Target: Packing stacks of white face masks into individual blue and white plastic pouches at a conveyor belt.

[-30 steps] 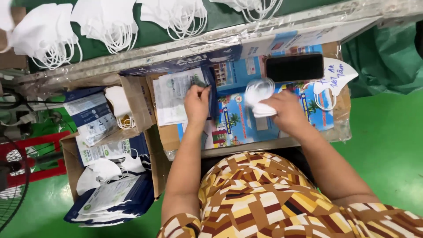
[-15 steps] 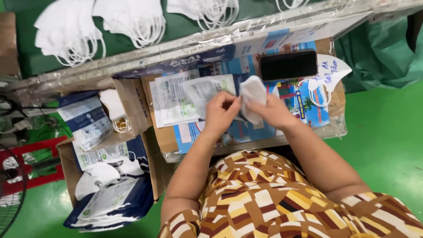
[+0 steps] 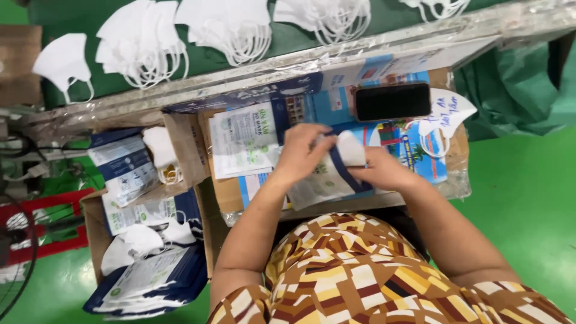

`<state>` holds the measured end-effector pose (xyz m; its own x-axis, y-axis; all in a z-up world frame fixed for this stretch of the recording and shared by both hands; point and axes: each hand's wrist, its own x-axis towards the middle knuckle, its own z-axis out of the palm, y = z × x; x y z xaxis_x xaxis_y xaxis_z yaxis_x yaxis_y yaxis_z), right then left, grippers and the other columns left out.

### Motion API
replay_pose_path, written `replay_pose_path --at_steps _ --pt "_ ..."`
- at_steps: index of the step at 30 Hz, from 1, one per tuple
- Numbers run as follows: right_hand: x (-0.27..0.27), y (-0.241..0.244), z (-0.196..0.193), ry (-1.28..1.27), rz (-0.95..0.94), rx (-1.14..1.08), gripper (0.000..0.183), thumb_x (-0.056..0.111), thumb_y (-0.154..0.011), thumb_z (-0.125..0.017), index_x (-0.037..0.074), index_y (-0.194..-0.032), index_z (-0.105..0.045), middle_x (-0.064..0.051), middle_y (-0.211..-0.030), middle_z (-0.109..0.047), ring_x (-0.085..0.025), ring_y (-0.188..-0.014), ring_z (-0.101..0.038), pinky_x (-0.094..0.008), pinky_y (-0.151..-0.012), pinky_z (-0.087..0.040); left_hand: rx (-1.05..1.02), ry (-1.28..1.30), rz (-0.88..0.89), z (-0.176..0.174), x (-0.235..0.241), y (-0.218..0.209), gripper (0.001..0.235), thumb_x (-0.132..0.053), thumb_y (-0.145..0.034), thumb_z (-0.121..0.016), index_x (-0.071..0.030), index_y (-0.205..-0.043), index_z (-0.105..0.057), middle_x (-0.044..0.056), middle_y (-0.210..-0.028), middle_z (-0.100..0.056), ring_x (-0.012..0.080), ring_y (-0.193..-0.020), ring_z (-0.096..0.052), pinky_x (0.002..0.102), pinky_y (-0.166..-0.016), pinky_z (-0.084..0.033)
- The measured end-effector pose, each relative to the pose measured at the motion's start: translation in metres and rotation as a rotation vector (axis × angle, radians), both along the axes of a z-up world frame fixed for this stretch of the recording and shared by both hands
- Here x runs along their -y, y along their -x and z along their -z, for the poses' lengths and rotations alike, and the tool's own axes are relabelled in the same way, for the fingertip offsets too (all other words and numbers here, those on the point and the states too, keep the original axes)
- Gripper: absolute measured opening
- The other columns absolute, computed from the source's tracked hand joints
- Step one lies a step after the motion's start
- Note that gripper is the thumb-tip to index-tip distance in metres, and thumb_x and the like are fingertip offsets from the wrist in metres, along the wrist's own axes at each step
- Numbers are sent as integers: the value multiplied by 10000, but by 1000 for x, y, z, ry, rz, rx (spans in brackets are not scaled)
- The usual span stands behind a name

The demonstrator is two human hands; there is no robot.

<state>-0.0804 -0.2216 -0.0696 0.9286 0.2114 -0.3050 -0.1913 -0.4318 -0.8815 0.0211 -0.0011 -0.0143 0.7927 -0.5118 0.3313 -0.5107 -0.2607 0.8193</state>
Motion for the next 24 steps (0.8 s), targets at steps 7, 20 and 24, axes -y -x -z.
replay_pose_path --at_steps 7,20,24 --pt "-2 1 11 -365 50 -217 347 75 -842 -674 53 -1186 -716 -69 -987 -769 -128 -881 -694 -300 -771 -573 76 -8 5 -6 17 12 118 -198 -881 -729 -105 -811 -748 65 -771 -690 301 -804 -656 435 -759 -480" --pt "6 2 6 -167 294 120 258 97 -924 -702 102 -1177 -654 8 -928 -711 -74 -806 -610 -260 -693 -498 79 -44 138 -3 11 16 147 -259 -917 -703 -137 -998 -721 39 -973 -684 280 -915 -652 404 -830 -481" --pt "24 15 46 -73 297 206 84 103 -1020 -681 42 -1072 -705 -7 -900 -649 -75 -820 -545 -259 -723 -469 141 -122 131 -9 17 27 144 -259 -904 -713 -124 -953 -698 6 -953 -673 256 -873 -639 396 -850 -451"
